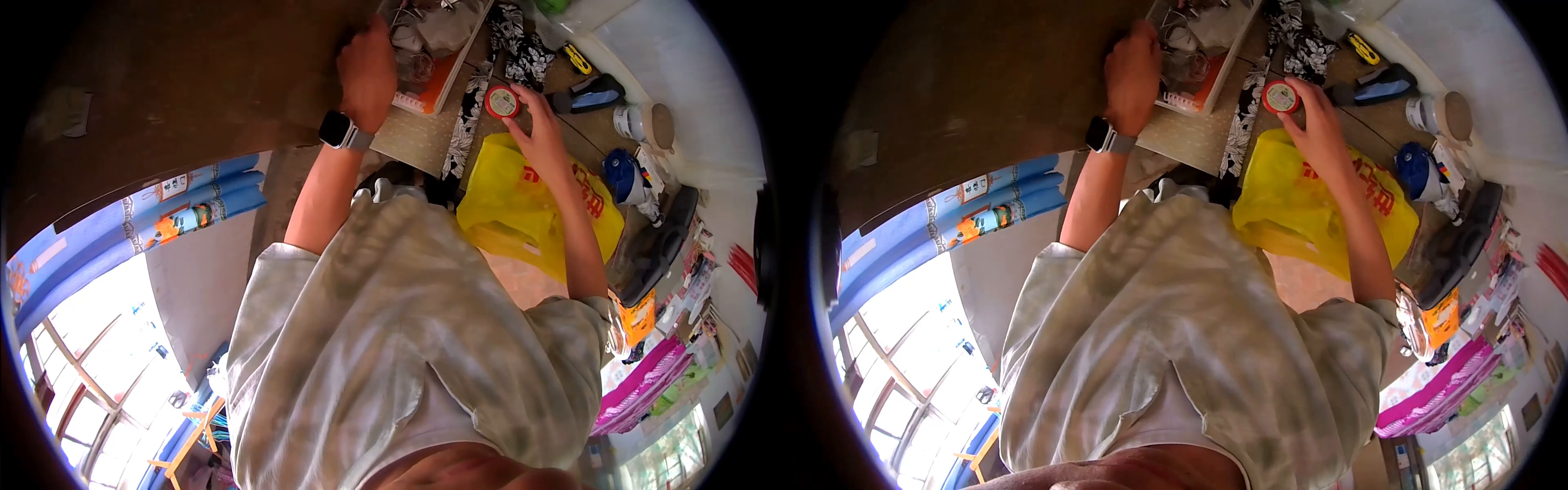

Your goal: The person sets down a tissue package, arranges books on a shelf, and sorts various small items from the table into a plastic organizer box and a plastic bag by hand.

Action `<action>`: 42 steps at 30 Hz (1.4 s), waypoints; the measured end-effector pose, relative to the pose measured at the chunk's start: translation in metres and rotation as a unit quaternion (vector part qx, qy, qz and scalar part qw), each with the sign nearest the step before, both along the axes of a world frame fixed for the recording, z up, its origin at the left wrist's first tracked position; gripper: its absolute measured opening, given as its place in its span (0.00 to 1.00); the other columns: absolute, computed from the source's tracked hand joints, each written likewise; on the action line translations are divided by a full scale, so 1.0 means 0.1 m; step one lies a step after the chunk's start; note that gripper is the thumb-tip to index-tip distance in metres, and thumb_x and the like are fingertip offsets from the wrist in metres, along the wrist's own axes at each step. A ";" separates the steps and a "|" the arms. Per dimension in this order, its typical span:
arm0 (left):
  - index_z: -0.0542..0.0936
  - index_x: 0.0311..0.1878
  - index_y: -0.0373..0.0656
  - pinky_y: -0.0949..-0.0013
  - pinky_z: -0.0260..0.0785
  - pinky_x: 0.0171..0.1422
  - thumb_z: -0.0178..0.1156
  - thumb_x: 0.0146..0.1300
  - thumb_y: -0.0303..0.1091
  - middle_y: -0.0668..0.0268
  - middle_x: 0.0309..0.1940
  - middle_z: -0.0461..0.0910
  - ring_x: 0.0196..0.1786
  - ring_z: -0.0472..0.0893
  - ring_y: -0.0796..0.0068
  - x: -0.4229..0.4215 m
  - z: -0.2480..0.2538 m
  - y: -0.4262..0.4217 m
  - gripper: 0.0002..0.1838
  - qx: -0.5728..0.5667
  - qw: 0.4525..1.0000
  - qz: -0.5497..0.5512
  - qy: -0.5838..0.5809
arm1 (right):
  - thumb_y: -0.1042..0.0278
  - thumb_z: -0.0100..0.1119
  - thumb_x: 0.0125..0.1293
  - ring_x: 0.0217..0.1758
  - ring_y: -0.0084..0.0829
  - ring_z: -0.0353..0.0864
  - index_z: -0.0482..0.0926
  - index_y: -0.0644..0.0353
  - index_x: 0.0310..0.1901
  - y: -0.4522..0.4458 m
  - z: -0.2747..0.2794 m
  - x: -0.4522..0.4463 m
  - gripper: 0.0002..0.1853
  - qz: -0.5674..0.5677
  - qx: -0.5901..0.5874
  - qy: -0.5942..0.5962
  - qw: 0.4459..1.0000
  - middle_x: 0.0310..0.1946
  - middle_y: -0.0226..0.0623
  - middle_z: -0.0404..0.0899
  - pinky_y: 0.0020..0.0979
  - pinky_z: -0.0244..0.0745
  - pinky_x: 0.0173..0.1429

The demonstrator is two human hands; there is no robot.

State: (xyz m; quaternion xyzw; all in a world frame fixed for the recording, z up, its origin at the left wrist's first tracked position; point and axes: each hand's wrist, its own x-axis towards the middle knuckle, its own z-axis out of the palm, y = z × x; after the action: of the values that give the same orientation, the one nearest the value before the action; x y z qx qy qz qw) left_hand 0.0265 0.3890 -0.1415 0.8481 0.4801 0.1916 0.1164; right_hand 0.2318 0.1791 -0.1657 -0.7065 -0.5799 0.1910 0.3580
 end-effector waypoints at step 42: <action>0.80 0.52 0.39 0.70 0.76 0.47 0.60 0.65 0.23 0.60 0.48 0.82 0.43 0.84 0.68 0.89 -0.05 -1.26 0.12 -0.307 0.851 -0.296 -0.308 | 0.73 0.60 0.69 0.43 0.28 0.80 0.74 0.64 0.43 -0.94 0.71 0.97 0.06 -0.055 -0.151 0.051 0.986 0.39 0.35 0.82 0.31 0.73 0.51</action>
State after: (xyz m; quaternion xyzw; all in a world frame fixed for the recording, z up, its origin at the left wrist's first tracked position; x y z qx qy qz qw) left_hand 0.1155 0.2633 -0.1463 0.7689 0.1802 0.2422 0.5636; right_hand 0.3290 0.0850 -0.0943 -0.7727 -0.4853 0.2922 0.2865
